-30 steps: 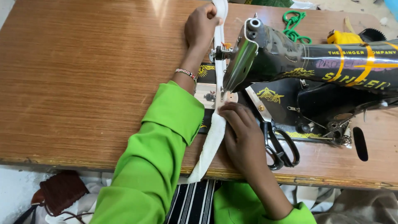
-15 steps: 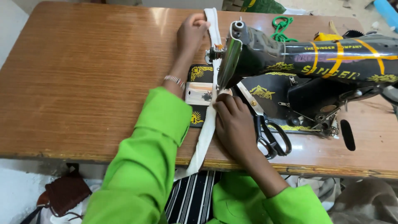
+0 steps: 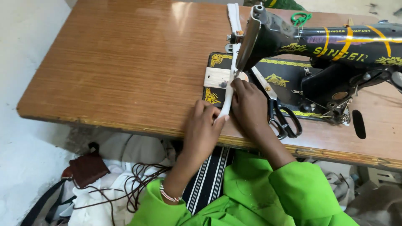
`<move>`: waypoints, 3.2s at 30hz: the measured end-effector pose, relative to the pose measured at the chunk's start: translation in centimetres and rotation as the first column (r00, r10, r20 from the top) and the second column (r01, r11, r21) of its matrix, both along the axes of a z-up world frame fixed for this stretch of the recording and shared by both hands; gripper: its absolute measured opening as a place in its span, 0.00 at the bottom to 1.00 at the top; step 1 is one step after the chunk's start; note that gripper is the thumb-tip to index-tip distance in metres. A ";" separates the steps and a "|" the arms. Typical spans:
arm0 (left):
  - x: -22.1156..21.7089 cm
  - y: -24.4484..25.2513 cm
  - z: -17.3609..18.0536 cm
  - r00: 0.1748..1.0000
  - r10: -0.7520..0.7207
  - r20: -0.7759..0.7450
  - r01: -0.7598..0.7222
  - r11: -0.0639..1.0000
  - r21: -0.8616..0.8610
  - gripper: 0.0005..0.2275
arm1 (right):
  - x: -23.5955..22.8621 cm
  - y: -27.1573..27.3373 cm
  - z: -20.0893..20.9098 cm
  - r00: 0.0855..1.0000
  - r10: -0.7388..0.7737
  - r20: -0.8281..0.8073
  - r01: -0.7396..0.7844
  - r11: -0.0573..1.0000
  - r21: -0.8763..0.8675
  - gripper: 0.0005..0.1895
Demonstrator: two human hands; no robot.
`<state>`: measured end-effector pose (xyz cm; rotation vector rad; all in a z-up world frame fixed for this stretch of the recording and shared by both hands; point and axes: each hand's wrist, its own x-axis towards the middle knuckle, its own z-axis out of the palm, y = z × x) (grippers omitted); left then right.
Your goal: Sewing a long white fabric strip using a sewing machine and folding the finished product.
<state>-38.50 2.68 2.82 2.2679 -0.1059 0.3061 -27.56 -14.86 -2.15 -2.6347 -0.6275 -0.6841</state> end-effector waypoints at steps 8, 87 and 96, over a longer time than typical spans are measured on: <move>-5.0 0.1 -1.1 0.982 0.042 0.186 -0.055 0.996 0.068 0.09 | -7.4 1.0 5.2 0.989 0.038 -0.142 0.001 0.965 0.262 0.17; -19.2 1.3 0.2 0.898 -0.074 -0.433 -0.037 0.970 -0.242 0.10 | -30.7 1.9 3.5 0.718 0.410 -0.562 0.295 0.552 0.780 0.17; -19.0 1.5 1.8 0.631 -0.253 -0.733 -0.411 0.692 -0.593 0.51 | -32.4 2.1 5.7 0.462 0.701 -0.543 0.389 0.390 0.834 0.29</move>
